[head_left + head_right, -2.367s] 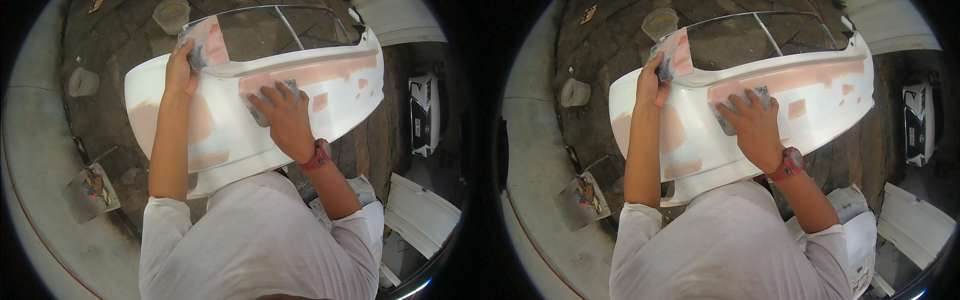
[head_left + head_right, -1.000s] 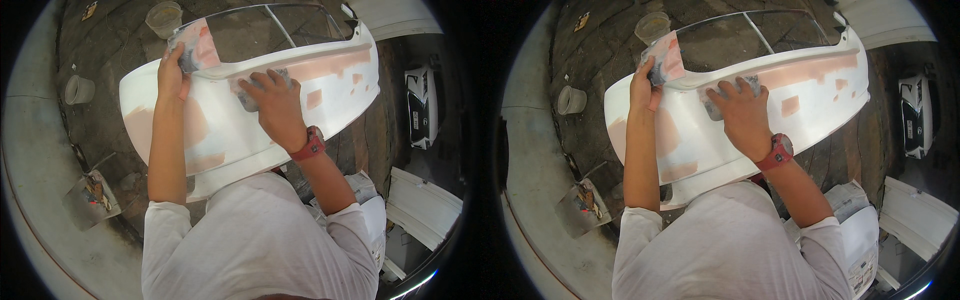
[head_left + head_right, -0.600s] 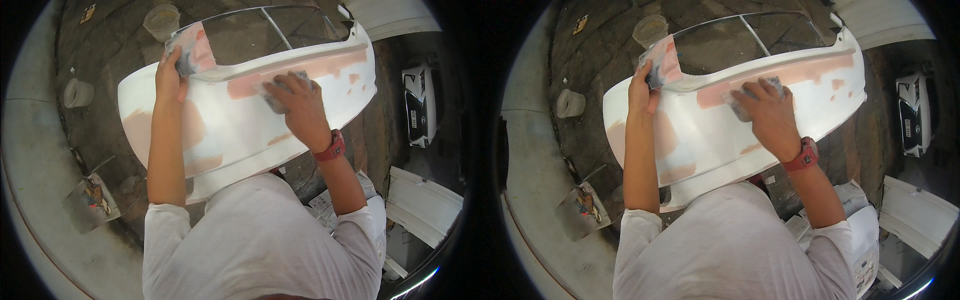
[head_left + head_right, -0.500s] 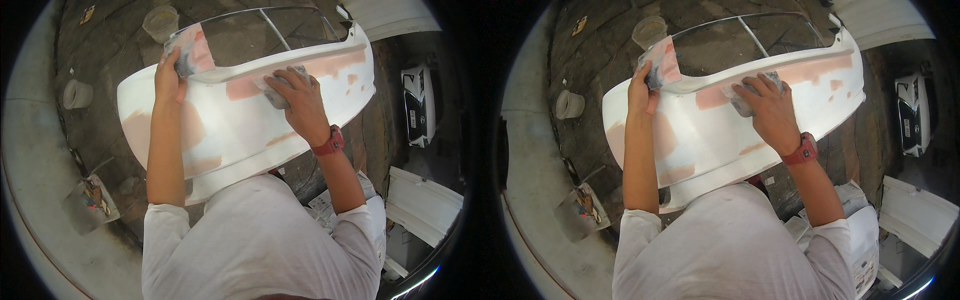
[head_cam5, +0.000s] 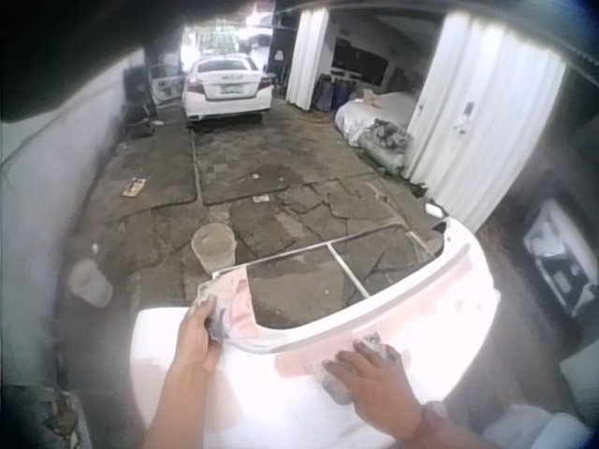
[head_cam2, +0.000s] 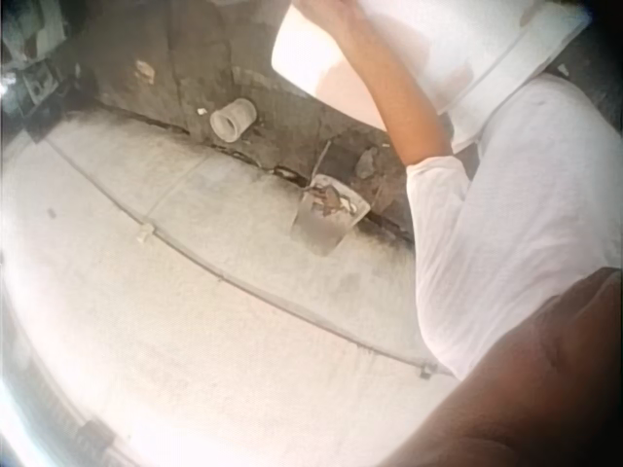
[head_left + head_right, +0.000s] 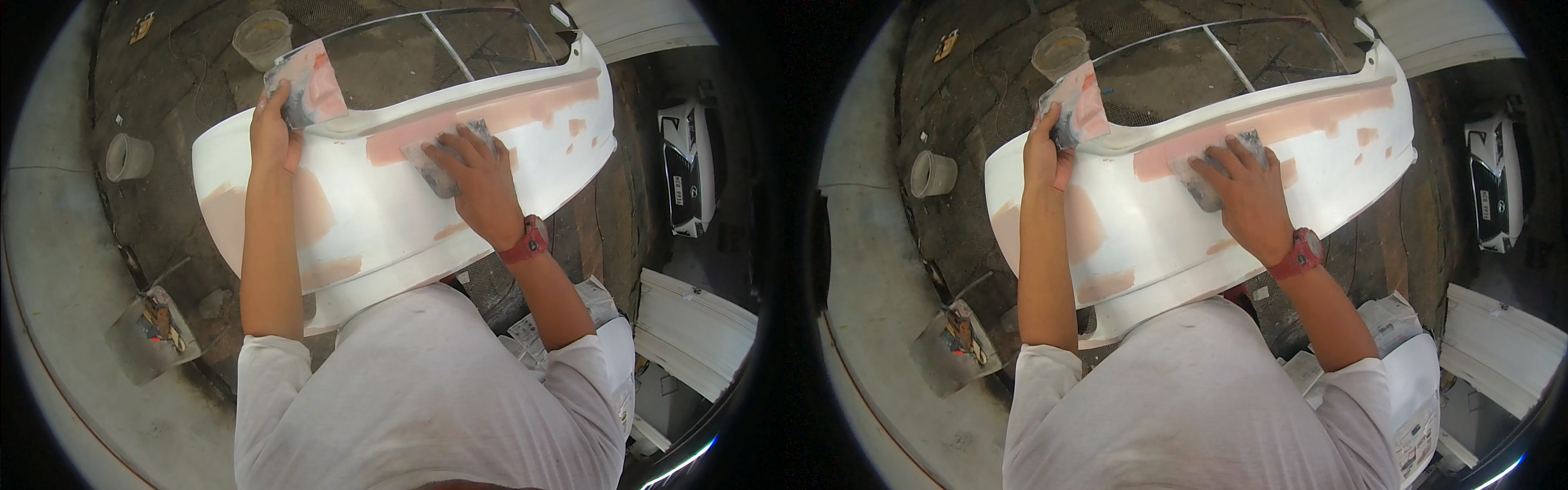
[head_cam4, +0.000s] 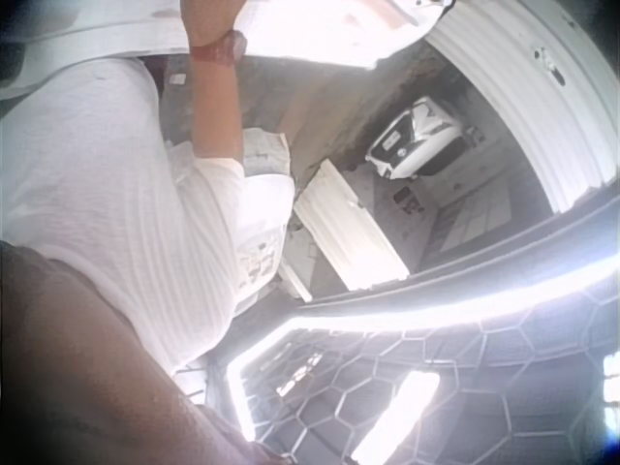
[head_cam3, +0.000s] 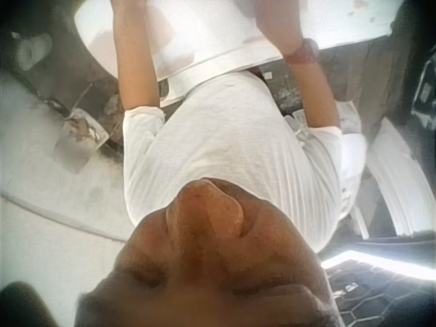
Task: The person mixes a white paste and a red hardener on two metal putty knives, then spreads the combined filler onto a white car bumper. The person repeatedly scrapes and smooths the filler across the bumper surface.
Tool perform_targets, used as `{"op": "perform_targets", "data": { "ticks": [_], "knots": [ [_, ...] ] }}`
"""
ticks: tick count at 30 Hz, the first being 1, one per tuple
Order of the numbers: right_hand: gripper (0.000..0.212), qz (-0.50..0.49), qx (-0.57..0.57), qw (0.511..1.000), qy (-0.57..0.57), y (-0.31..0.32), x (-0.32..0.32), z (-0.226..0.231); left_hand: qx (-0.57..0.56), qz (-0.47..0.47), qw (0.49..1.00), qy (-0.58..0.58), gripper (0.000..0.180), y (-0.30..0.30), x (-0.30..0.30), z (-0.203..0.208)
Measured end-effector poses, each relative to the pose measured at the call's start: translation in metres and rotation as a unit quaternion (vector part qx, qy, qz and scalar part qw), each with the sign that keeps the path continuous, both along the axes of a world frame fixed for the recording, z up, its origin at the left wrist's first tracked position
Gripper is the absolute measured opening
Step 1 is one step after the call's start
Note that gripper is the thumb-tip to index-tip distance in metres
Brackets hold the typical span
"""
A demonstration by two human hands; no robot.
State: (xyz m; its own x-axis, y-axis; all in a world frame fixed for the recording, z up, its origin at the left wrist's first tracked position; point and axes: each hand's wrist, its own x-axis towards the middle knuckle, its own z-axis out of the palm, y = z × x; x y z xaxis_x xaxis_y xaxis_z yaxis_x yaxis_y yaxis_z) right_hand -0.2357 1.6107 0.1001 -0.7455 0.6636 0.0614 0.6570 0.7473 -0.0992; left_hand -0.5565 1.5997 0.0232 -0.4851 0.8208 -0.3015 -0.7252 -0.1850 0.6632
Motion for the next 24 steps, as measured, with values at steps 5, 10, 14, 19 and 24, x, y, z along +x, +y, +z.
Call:
{"op": "perform_targets", "data": {
  "ticks": [5, 10, 14, 19, 24],
  "knots": [
    [0.066, 0.005, -0.025, 1.000, -0.016, 0.003, 0.008, 0.020, -0.017, 0.006, 1.000, 0.006, 0.039, 0.000, 0.001, 0.000],
    [0.064, -0.020, -0.034, 0.999, 0.035, 0.017, -0.010, 0.022, -0.014, 0.003, 1.000, 0.010, 0.039, -0.002, 0.003, 0.003],
    [0.060, -0.022, -0.023, 0.999, 0.027, 0.016, -0.022, 0.015, -0.018, 0.003, 1.000, 0.020, 0.040, -0.001, 0.004, 0.004],
    [0.061, 0.015, 0.000, 1.000, 0.005, -0.002, -0.015, 0.007, -0.010, 0.003, 1.000, 0.022, 0.041, 0.000, 0.003, 0.000],
    [0.068, 0.035, -0.046, 0.997, -0.044, 0.009, 0.016, 0.023, 0.001, 0.007, 1.000, 0.014, 0.040, -0.001, 0.002, -0.001]
  ]
}}
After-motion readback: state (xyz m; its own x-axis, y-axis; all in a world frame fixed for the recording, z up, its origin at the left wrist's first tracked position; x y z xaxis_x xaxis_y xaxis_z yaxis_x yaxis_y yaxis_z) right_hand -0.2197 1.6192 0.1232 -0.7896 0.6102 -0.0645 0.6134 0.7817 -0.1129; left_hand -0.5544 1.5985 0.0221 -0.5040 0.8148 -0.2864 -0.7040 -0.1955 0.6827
